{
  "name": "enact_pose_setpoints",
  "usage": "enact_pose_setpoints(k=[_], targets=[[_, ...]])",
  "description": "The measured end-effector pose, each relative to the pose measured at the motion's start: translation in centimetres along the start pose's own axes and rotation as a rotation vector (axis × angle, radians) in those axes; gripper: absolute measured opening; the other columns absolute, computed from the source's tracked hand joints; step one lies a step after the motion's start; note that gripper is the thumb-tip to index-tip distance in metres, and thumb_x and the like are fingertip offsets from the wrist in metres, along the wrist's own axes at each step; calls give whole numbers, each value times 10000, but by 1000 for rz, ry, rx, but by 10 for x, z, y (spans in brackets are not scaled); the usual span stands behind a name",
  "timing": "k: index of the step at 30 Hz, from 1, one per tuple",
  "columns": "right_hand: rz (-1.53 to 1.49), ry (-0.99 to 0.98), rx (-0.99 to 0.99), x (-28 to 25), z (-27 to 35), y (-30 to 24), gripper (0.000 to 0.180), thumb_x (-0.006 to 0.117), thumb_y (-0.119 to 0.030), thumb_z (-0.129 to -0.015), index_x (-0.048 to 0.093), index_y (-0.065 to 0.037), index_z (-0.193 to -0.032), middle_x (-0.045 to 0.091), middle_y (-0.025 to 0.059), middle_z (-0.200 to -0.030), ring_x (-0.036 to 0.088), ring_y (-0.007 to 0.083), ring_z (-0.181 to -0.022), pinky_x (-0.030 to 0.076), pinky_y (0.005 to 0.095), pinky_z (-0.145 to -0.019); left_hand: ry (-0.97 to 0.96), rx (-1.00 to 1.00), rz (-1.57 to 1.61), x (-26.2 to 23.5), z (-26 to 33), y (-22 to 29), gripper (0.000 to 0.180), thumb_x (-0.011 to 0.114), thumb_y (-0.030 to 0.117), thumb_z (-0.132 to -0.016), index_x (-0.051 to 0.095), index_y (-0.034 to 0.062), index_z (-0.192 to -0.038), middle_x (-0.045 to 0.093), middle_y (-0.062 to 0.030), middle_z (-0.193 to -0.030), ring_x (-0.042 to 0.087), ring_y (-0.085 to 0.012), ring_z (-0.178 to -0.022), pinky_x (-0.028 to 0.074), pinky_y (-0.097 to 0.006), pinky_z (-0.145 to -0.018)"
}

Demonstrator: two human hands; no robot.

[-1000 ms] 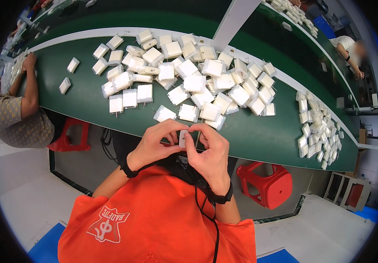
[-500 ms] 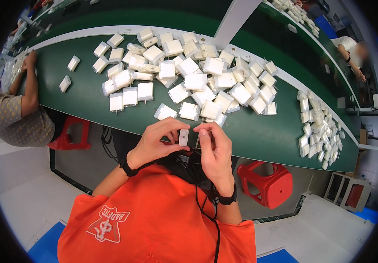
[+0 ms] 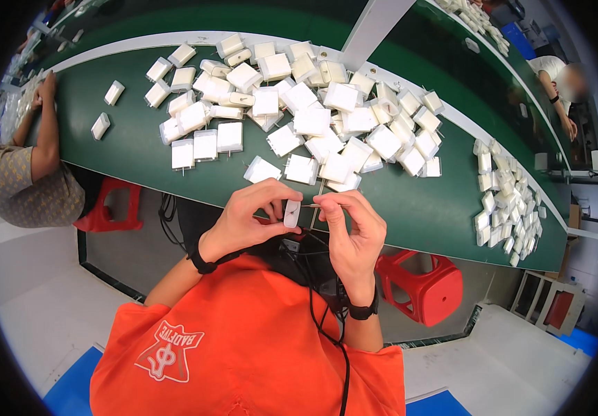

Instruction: The person is using their hands to assemble small white electronic components, likely batteries or casings, on a factory production line.

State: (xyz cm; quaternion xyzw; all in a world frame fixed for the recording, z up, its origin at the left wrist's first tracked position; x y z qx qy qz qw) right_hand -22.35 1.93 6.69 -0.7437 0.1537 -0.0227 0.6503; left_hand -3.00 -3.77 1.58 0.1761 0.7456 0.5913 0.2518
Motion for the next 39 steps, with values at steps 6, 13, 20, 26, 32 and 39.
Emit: enact_pose_setpoints(k=[6,13,20,26,32,39], targets=[[81,32,-25,1,1,7,103,732,-27,-1064,790,56,-1045,774,92,-902,711,128,-778,562,277,-725,-4,10,-13,0,0,-2,546,950,-24,-783,750,44,-1286,698,-48,-1080,689,-110,-799,608,-257,-680],[74,42,9,1,1,14,101,752,-39,-1053,795,52,-1044,797,98,-891,757,148,-778,582,279,-716,-7,7,-11,0,-1,-1,541,941,-31,-789,750,41,-1290,697,-47,-1083,685,-112,-799,608,-258,-677],[143,17,-13,2,0,11,95,749,-42,-1052,790,44,-1039,800,103,-901,770,159,-785,584,284,-719,-6,5,-8,-1,-1,1,543,929,-41,-786,746,41,-1291,691,-45,-1067,684,-112,-797,605,-259,-680],[168,23,-38,2,0,8,88,743,-32,-1051,780,45,-1029,797,107,-910,764,164,-772,577,286,-712,-7,-8,-14,0,0,0,543,919,-32,-782,738,55,-1287,681,-44,-1057,685,-131,-788,606,-277,-691],[161,39,-58,2,2,7,83,741,-28,-1051,774,45,-1028,793,104,-906,758,162,-768,572,287,-711,-9,0,-10,-1,-1,0,546,910,-24,-783,733,74,-1291,664,-39,-1042,682,-147,-775,606,-293,-696],[166,27,-56,3,2,8,77,739,-23,-1051,777,43,-1038,795,104,-918,759,164,-773,572,287,-715,-6,10,-9,-1,0,1,553,927,-43,-770,754,45,-1287,681,-41,-1051,681,-107,-790,600,-250,-679]])
Point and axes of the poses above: each hand's wrist, its own z-axis away from the middle knuckle, its own x-axis out of the palm, y = z × x, the point moved 4 cm from there along -z, towards the middle knuckle
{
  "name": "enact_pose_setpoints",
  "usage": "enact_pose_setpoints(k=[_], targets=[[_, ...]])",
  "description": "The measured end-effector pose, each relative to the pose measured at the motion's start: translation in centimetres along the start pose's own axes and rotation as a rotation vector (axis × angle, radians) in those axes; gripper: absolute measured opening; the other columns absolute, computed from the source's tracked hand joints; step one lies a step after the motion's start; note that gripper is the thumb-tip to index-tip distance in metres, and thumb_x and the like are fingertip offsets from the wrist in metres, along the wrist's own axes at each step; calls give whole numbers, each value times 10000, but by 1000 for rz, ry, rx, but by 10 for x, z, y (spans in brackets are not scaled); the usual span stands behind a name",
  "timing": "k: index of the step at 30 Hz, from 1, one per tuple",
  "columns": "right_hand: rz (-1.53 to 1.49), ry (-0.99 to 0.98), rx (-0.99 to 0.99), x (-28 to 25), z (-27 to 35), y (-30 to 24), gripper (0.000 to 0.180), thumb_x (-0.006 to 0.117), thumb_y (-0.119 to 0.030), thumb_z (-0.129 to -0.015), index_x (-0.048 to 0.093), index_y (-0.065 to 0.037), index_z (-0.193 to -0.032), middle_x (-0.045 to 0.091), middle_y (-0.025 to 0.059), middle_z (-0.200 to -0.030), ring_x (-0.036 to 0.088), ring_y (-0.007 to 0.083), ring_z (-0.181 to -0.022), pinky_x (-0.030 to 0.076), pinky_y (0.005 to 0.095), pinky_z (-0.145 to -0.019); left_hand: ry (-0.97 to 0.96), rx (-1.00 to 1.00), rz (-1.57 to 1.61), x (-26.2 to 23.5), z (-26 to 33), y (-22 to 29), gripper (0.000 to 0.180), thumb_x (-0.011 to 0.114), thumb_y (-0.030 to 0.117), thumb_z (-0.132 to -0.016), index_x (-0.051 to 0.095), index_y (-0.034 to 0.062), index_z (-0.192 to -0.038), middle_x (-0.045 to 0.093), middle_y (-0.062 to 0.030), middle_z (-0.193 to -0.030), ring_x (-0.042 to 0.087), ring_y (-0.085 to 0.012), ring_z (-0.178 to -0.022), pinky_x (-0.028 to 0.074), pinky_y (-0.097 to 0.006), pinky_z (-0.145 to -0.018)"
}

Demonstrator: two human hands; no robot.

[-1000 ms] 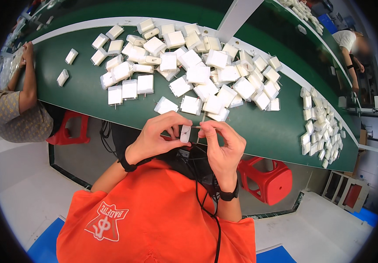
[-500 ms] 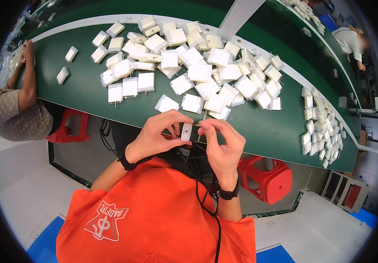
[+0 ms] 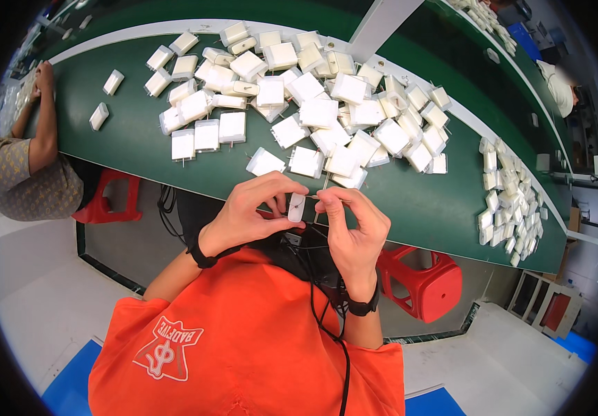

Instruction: The person is using their hands to assemble small white electronic components, likely batteries or casings, on a factory production line.

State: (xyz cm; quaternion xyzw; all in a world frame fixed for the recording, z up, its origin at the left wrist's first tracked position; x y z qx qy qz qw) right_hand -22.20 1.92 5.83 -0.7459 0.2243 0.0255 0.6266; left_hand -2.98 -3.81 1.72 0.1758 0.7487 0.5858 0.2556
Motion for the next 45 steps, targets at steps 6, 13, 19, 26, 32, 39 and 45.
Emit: enact_pose_setpoints(k=[6,13,19,26,32,39,45], targets=[[-4,-5,4,1,0,0,76,739,-24,-1050,779,39,-1036,795,103,-921,761,163,-780,573,286,-716,6,6,3,0,0,0,549,931,-37,-774,753,48,-1287,679,-39,-1042,683,-109,-789,599,-251,-679],[151,-83,-74,4,-12,-22,39,757,-6,-1014,775,29,-1014,785,116,-898,765,199,-772,576,314,-704,-5,-2,4,0,0,-2,538,906,-22,-792,728,71,-1291,668,-43,-1030,687,-154,-776,600,-299,-693],[397,-237,-228,19,-30,-42,58,767,-28,-992,753,15,-955,764,174,-882,762,251,-743,554,352,-656,0,23,-40,-1,4,-3,562,923,-43,-774,737,39,-1298,701,-58,-1066,706,-132,-787,599,-269,-687],[80,-252,224,15,-46,-9,194,667,-85,-1086,718,57,-964,739,110,-749,702,150,-608,515,333,-569,25,-25,-21,1,3,-7,556,942,-5,-770,730,37,-1283,731,-42,-1027,705,-132,-750,593,-268,-682],[186,-150,-149,-2,-30,-14,128,629,-52,-1102,701,18,-1023,666,98,-858,627,190,-800,502,327,-733,20,-52,-12,3,4,-8,583,958,6,-763,721,55,-1293,737,-36,-1010,703,-125,-737,590,-267,-671],[137,-495,-76,8,-32,-29,108,633,4,-1050,726,-4,-1106,634,122,-905,576,305,-825,496,394,-767,41,-56,-34,2,7,-14,571,976,32,-751,708,48,-1256,717,-26,-953,709,-120,-716,568,-271,-654],[155,-594,-76,15,-28,-19,198,644,44,-986,734,-16,-1152,637,121,-891,607,309,-846,509,411,-783,37,-4,-46,2,5,-8,547,964,28,-770,699,36,-1248,716,-30,-958,709,-120,-721,570,-276,-660]])
Point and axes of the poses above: each hand's wrist, its own z-axis away from the middle knuckle, its own x-axis out of the palm, y = z × x, the point moved 4 cm from there along -z, towards the middle knuckle
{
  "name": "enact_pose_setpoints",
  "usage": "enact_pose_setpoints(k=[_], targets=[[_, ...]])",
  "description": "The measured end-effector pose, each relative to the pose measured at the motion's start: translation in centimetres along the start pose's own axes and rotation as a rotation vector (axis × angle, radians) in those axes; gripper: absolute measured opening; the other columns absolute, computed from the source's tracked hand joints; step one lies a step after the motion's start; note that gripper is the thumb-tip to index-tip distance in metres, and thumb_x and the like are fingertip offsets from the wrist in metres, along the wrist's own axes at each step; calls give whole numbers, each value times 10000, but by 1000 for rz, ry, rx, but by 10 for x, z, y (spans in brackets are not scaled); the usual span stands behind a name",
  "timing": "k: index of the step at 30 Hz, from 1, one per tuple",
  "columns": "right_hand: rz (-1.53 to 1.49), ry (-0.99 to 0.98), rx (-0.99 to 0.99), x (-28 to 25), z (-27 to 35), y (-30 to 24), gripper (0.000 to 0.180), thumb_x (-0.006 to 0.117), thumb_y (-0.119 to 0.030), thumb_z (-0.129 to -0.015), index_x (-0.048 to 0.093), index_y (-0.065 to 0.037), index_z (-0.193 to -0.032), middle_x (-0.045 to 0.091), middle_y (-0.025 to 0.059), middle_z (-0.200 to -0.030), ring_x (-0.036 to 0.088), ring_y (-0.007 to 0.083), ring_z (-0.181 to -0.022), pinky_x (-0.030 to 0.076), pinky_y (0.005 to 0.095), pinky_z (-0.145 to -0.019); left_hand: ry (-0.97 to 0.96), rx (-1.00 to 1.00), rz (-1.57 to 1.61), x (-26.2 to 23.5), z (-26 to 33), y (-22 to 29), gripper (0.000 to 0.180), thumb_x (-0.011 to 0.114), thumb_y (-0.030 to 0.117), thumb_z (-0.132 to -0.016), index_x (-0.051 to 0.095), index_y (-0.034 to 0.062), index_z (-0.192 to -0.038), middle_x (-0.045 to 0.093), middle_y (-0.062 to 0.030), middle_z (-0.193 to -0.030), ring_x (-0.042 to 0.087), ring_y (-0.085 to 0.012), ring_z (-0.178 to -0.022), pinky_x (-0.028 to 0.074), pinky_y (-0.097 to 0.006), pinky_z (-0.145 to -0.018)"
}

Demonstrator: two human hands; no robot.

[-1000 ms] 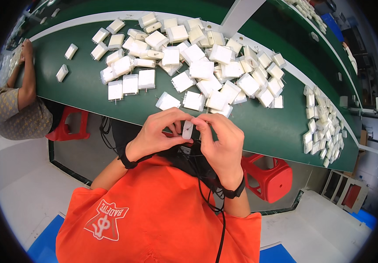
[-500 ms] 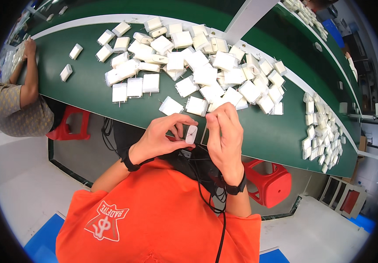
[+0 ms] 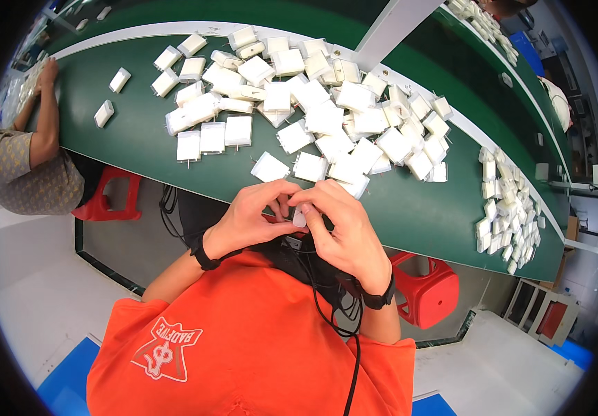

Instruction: The person is using their hands to assemble small white electronic components, likely batteries or casings, on a factory production line.

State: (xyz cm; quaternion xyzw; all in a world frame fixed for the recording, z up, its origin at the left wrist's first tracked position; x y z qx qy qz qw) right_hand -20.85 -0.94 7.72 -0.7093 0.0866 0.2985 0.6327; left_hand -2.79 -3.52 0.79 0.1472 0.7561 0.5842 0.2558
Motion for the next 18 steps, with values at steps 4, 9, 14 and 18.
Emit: enact_pose_setpoints(k=[4,9,14,18], targets=[[-36,106,-12,-1,3,-6,205,749,13,-913,731,-30,-1113,624,111,-877,597,308,-829,505,415,-760,-4,-37,27,1,0,-3,514,942,17,-792,703,38,-1246,722,-30,-952,709,-125,-726,583,-278,-670],[182,183,-134,2,6,-12,214,832,-2,-829,719,-43,-1007,604,97,-843,580,302,-774,483,408,-689,6,21,-5,2,0,-3,502,919,27,-815,695,53,-1263,699,-39,-891,702,-146,-710,588,-295,-654],[226,251,-192,8,6,-13,198,842,-1,-814,711,-41,-957,579,88,-797,567,296,-724,464,408,-639,31,29,-27,1,-1,-1,503,922,0,-791,720,47,-1250,712,-26,-885,705,-124,-693,587,-273,-651],[186,340,-106,4,6,-5,172,829,11,-836,720,-49,-956,596,85,-800,578,284,-724,468,390,-640,-15,-10,18,-1,-1,3,504,908,39,-830,681,81,-1279,682,-52,-864,705,-166,-709,584,-307,-650]])
Point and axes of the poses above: each hand's wrist, its own z-axis away from the middle knuckle, its own x-axis out of the palm, y = z × x, the point moved 4 cm from there along -z, towards the middle knuckle
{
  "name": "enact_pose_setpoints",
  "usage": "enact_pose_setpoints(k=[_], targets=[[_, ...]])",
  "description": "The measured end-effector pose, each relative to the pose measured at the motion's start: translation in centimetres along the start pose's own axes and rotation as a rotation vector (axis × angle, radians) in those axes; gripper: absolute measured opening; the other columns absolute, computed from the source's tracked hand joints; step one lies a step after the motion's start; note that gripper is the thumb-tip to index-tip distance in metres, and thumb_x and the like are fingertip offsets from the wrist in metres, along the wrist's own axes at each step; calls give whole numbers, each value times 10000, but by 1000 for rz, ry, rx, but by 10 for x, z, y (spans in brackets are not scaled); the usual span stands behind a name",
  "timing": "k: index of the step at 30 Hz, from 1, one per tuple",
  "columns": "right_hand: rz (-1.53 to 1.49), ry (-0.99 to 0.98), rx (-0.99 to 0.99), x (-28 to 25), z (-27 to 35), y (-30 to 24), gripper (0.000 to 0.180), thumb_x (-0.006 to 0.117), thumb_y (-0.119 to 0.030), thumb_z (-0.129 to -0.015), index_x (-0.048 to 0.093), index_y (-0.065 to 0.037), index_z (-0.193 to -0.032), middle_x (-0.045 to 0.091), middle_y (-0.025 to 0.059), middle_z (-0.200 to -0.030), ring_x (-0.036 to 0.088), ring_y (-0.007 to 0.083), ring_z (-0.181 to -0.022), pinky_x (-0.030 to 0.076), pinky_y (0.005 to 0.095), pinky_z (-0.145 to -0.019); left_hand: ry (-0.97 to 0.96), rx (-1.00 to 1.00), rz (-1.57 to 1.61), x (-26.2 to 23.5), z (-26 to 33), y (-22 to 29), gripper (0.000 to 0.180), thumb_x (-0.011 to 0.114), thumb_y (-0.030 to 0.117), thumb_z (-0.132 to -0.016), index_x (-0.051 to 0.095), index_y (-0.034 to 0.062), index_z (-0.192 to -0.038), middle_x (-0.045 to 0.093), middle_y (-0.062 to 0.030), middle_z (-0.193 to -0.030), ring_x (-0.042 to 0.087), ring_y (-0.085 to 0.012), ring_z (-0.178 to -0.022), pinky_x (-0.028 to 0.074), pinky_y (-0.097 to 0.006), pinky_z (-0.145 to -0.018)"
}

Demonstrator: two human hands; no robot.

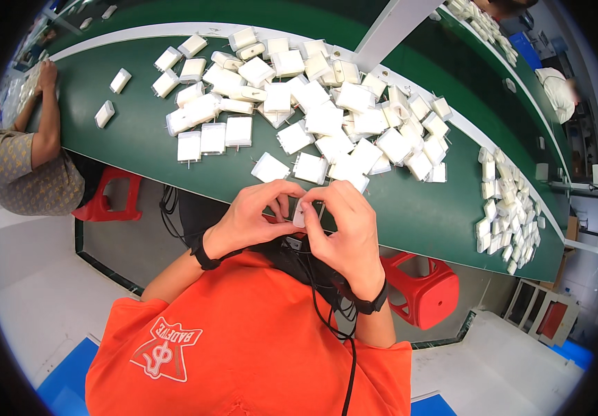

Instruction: The person is using their hands to assemble small white electronic components, likely batteries or casings, on a factory production line.

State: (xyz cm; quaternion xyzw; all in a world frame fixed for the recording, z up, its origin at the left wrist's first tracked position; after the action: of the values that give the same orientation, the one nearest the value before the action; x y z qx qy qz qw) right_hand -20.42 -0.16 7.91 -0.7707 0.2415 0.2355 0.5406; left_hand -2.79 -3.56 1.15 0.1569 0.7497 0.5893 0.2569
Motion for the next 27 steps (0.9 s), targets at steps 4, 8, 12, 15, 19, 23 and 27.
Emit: enact_pose_setpoints(k=[4,8,12,15,19,23,27], targets=[[-66,-40,83,-4,0,0,169,835,11,-852,729,-46,-971,618,84,-808,588,272,-727,473,381,-645,3,-17,-16,0,1,-3,531,945,39,-793,700,48,-1264,696,-35,-874,719,-130,-707,590,-273,-656],[-78,-44,28,1,1,-1,178,838,17,-850,731,-43,-979,620,78,-809,580,257,-717,469,374,-641,28,20,-12,2,0,-4,514,915,45,-825,679,84,-1279,683,-53,-863,706,-167,-711,588,-313,-655],[-47,-24,62,2,2,4,166,842,3,-868,730,-42,-982,632,72,-824,569,234,-703,462,357,-635,26,25,-30,1,1,-2,542,957,42,-786,697,55,-1262,696,-34,-879,711,-132,-702,583,-272,-649],[-32,-28,117,0,1,7,149,841,-14,-896,728,-32,-992,641,72,-833,550,209,-682,451,343,-624,19,7,-13,1,1,-3,561,968,47,-779,698,61,-1270,691,-31,-876,705,-129,-696,575,-272,-642],[-98,-7,193,1,2,12,115,816,-38,-951,726,-20,-1020,642,63,-843,514,161,-662,428,320,-612,15,16,-8,2,2,-5,577,978,50,-771,709,71,-1281,689,-28,-887,696,-122,-696,568,-271,-639],[-64,9,215,-4,6,15,100,799,-47,-972,726,-20,-1035,633,58,-852,511,152,-675,423,307,-615,14,70,-49,2,1,-2,567,972,47,-778,723,76,-1287,694,-24,-904,684,-117,-699,564,-267,-638],[-133,40,262,-9,10,19,89,786,-41,-972,729,-26,-1039,620,61,-860,514,157,-691,429,316,-634,27,102,-72,1,2,-1,565,968,50,-784,735,72,-1299,712,-27,-972,669,-111,-696,560,-265,-638]])
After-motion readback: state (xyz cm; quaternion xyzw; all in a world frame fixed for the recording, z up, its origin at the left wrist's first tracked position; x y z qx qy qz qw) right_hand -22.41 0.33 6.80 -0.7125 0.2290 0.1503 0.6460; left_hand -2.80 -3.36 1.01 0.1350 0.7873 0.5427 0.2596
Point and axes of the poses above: each hand's wrist, its own z-axis away from the middle knuckle, its own x-axis out of the palm, y = z × x, the point moved 4 cm from there along -z, towards the middle knuckle
